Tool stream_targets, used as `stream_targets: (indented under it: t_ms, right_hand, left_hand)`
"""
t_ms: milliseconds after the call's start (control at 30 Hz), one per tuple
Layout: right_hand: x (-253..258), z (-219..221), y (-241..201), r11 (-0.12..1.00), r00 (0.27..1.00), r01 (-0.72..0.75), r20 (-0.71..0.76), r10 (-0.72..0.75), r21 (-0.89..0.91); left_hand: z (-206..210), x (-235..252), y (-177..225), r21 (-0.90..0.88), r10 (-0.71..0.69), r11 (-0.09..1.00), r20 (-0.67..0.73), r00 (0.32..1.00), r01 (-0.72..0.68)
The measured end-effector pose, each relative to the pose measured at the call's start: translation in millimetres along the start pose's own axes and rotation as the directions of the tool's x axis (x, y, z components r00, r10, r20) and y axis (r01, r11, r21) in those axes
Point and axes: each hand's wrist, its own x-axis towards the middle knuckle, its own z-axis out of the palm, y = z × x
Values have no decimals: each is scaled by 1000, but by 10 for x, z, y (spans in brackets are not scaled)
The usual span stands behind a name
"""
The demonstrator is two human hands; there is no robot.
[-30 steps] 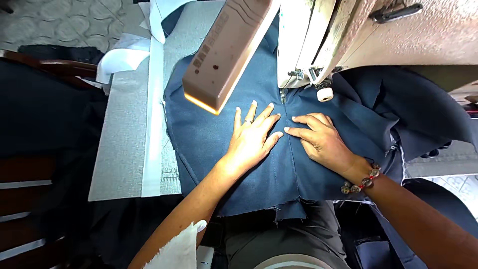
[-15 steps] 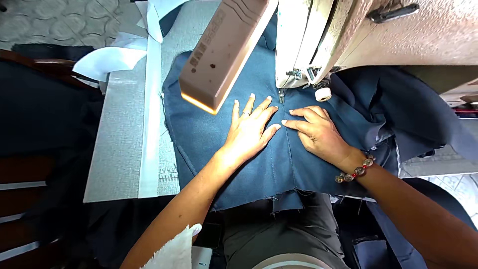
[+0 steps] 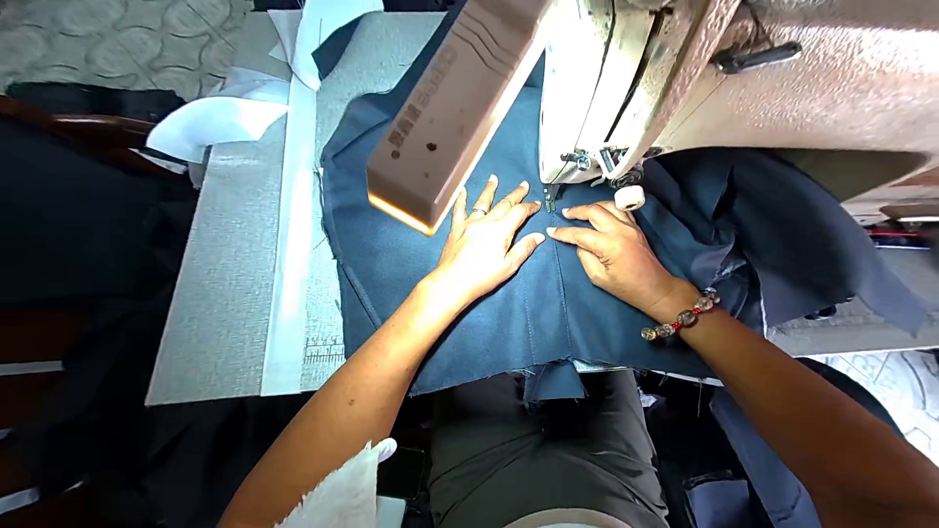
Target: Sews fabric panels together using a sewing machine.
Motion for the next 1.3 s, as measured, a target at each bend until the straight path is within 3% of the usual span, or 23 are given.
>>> stream_targets:
  t_ms: [200,300,467,600,700,767,833,933,1033,1167,1300]
  right_hand:
    - [56,32,108,1000,1000,-5,-2,5,25]
    - [1,-118,-90,998,996,-57,67,56,19]
    - [-420,-248,-425,997,996,-76,52,75,18]
    - [-890,-440,-489,987,988,-151,-46,148,-52]
    - [-1120,-691,-535,917,924,-363,-190,331,-165]
    - [-1222,-828,-558,843,852,-504,-269,450,-186]
    - [-1295,-904,-544,784,793,-591,-316,521,-190]
    - [-1385,-1101,-328,686,724,-681,-373,580,-255]
    - [-1454,-1320,13,579,624,-779,-397,674,-241]
    - [-1523,-1474,357,478,542,-839,-483,687,-261]
    - [-1545,-1652,442,490,556,-825,-554,620,-280]
  left_hand:
    - [-12,59,-11,-21,-17,1000,-6,1000,17]
    - [-15,71,-6,-15,-30,999,11,1000,30]
    - [-28,67,8,-17,-26,999,17,1000,27]
    - [-69,72,34,-60,-31,998,51,998,34]
    - [-233,160,-3,-98,1,995,53,999,4]
    - [-274,272,-182,-22,43,999,-88,995,-46]
    - [-274,376,-449,89,24,996,-179,984,-8]
    - [-331,493,-643,123,-173,976,-48,984,178]
    - [-266,488,-697,169,-269,951,34,962,260]
    - [-271,475,-669,171,-284,946,22,959,276]
    - [-221,493,-719,182,-278,944,-4,961,274]
